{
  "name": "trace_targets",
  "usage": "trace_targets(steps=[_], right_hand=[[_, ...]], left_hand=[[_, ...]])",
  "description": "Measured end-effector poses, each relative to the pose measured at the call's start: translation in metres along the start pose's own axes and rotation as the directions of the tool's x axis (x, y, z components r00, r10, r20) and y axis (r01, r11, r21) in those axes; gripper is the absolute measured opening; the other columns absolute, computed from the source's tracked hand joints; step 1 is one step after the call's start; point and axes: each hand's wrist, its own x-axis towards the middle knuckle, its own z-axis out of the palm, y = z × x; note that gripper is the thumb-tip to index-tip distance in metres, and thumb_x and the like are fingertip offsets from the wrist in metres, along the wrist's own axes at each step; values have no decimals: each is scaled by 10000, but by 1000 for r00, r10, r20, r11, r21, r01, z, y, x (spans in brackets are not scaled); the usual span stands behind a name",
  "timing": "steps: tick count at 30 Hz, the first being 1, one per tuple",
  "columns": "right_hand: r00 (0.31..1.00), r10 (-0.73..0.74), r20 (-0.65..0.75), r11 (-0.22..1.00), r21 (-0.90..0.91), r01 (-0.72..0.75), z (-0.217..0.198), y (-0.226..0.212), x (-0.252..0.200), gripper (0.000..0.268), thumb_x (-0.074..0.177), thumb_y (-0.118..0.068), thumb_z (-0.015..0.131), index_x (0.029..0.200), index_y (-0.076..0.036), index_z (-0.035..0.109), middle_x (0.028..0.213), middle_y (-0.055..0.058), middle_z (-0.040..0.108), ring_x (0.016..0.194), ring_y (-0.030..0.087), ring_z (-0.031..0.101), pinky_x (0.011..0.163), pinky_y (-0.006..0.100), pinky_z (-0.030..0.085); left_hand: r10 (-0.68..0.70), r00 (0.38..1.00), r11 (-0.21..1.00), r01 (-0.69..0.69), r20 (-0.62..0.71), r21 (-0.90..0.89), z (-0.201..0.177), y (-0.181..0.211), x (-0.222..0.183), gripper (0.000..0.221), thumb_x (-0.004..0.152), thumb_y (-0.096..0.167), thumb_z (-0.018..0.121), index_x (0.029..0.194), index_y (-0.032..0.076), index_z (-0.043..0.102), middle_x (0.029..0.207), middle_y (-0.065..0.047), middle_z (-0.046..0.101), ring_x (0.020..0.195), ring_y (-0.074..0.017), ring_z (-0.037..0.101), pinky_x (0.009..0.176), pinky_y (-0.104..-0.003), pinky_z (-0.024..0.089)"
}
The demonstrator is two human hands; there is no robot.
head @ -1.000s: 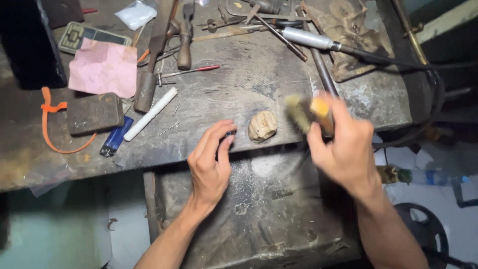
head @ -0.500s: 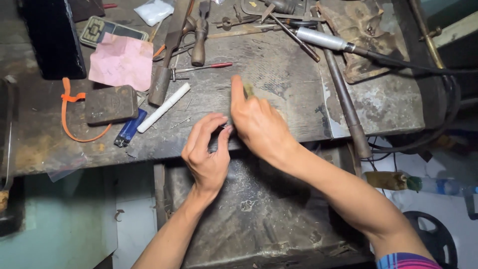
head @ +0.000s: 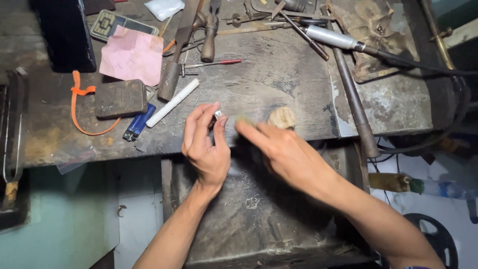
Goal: Polishing a small jewelry piece using a rotary tool and cleaning the area with a brush.
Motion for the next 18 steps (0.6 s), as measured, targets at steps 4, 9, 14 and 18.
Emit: trace_targets(steps=[4,9,14,18], right_hand=[[995,-44,-89,996,75,51,-6,-4,-29,676,849,81,530,1510,1,411,1234,265,643,1119,425,679,937,479,546],[994,-94,-61,992,82,99,9,10,-43,734,576,213,526,1281,10,534,1330,239,647,1190,392,661,1001,459,528],[966,-128,-226,992,-8,130,20,21,-60,421,886,73,580,1306,59,589,1366,247,621,1259,393,630,1124,439,477],[991,-108,-82,993,45,112,0,19,-56,629,621,161,552,1235,30,589,1183,219,709,1045,359,721,964,409,566]], left_hand=[[9,999,999,-8,47,-36,-2,3,-3,179,1021,32,660,1192,2,707,1126,-166,684,971,-308,731,844,-376,620],[26,995,992,-14,100,-123,-1,8,-8,217,1020,-106,626,1222,-42,675,1155,-199,666,930,-264,735,859,-338,639],[-73,982,992,90,174,-92,-1,15,-10,127,901,-5,802,952,19,688,962,-106,745,799,-174,705,712,-265,589],[-236,944,935,285,231,-211,2,32,-16,155,892,-17,780,895,2,627,1011,-171,708,837,-169,667,601,-227,542]])
